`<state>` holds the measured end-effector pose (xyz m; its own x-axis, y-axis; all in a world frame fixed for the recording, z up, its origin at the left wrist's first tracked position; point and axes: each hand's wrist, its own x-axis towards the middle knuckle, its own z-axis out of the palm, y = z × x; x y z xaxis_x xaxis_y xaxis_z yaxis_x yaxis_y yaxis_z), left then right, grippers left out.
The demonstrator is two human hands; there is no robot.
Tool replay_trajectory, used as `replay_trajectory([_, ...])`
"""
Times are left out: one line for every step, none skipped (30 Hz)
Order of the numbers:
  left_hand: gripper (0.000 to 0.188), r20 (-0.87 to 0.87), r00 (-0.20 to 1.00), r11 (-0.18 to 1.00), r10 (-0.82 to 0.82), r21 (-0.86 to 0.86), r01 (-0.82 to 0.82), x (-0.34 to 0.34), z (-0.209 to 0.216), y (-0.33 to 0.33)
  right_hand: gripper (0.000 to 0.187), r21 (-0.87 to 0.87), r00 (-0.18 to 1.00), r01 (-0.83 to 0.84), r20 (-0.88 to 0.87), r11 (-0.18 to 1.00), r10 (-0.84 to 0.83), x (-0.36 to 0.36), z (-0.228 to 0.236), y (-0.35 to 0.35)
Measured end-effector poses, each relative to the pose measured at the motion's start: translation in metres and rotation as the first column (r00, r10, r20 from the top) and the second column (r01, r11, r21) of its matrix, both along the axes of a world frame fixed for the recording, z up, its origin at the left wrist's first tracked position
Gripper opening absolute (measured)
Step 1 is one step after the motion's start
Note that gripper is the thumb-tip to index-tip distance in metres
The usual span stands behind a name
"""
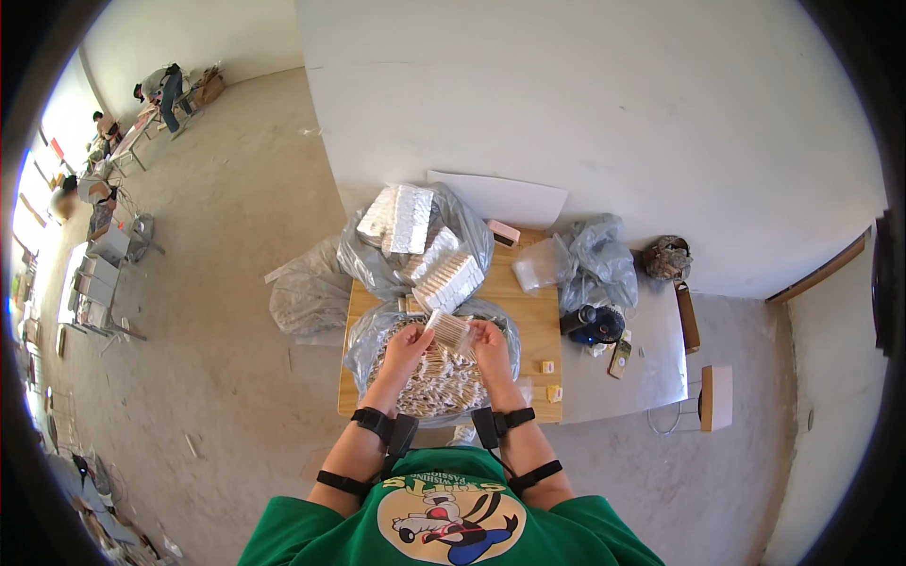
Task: The person is sorting small items from a large bag and placing them into smaller plastic bags.
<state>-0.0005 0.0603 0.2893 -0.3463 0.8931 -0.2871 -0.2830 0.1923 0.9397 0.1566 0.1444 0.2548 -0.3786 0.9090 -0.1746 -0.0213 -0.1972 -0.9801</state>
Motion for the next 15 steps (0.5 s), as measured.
replay_trajectory([0.021,-0.236,0.972,0.999,-0.013,-0.038,0.005,-0.001,0.000,0.000,0.018,0.099,0.999,0.033,0.004,0.995,-0.033,0.001,0.000,0.001])
replay_trajectory([0.020,-0.459,0.888,0.997,-0.035,-0.076,0.001,-0.001,0.000,0.001,0.018,0.197,0.998,0.065,0.004,0.978,-0.068,0.002,-0.001,0.002])
replay_trajectory([0.020,-0.458,0.888,0.997,-0.033,-0.078,-0.003,-0.003,0.001,0.001,0.018,0.194,0.998,0.062,0.004,0.979,-0.064,-0.002,0.006,0.002])
replay_trajectory([0.018,-0.605,0.794,0.998,-0.058,-0.036,0.045,-0.003,0.003,0.002,0.016,0.174,0.999,0.044,-0.025,0.984,-0.040,-0.006,0.020,-0.001])
replay_trajectory([0.016,-0.733,0.676,0.995,-0.070,-0.003,0.099,-0.003,0.004,0.001,0.014,0.154,0.998,0.025,-0.056,0.988,-0.016,-0.010,0.028,-0.003])
replay_trajectory([0.016,-0.734,0.675,0.994,-0.074,-0.003,0.107,-0.001,0.006,0.002,0.014,0.154,0.998,0.032,-0.056,0.988,-0.024,-0.011,0.027,-0.001])
replay_trajectory([0.015,-0.734,0.671,0.986,-0.101,0.015,0.164,0.002,0.008,0.003,0.014,0.168,0.999,-0.045,0.037,0.985,0.039,-0.012,0.024,0.001])
replay_trajectory([0.014,-0.735,0.666,0.975,-0.126,0.032,0.220,0.005,0.009,0.004,0.016,0.175,0.986,-0.123,0.130,0.977,0.101,-0.012,0.022,0.003])
replay_trajectory([0.014,-0.735,0.666,0.975,-0.126,0.032,0.219,0.007,0.007,0.005,0.016,0.175,0.986,-0.124,0.130,0.977,0.102,-0.012,0.021,0.003])
replay_trajectory([0.014,-0.710,0.702,0.981,-0.058,0.090,0.172,0.010,0.004,0.005,0.016,0.235,0.984,-0.117,0.162,0.965,0.080,-0.013,0.020,0.002])
replay_trajectory([0.014,-0.679,0.734,0.982,0.010,0.146,0.121,0.010,0.001,0.005,0.017,0.294,0.980,-0.112,0.192,0.949,0.056,-0.013,0.019,0.002])
replay_trajectory([0.014,-0.678,0.735,0.983,0.011,0.143,0.118,0.010,0.001,0.005,0.017,0.292,0.979,-0.115,0.193,0.950,0.059,-0.014,0.020,0.001])
replay_trajectory([0.014,-0.626,0.780,0.990,-0.001,0.110,0.090,0.009,0.001,0.005,0.017,0.281,0.976,-0.103,0.214,0.954,0.042,-0.015,0.021,0.000])
replay_trajectory([0.014,-0.571,0.821,0.995,-0.010,0.075,0.064,0.008,0.000,0.006,0.017,0.270,0.972,-0.090,0.235,0.959,0.025,-0.017,0.023,0.000])
replay_trajectory([0.014,-0.570,0.822,0.995,-0.009,0.074,0.063,0.008,-0.001,0.006,0.017,0.269,0.971,-0.092,0.236,0.959,0.027,-0.019,0.023,-0.001])
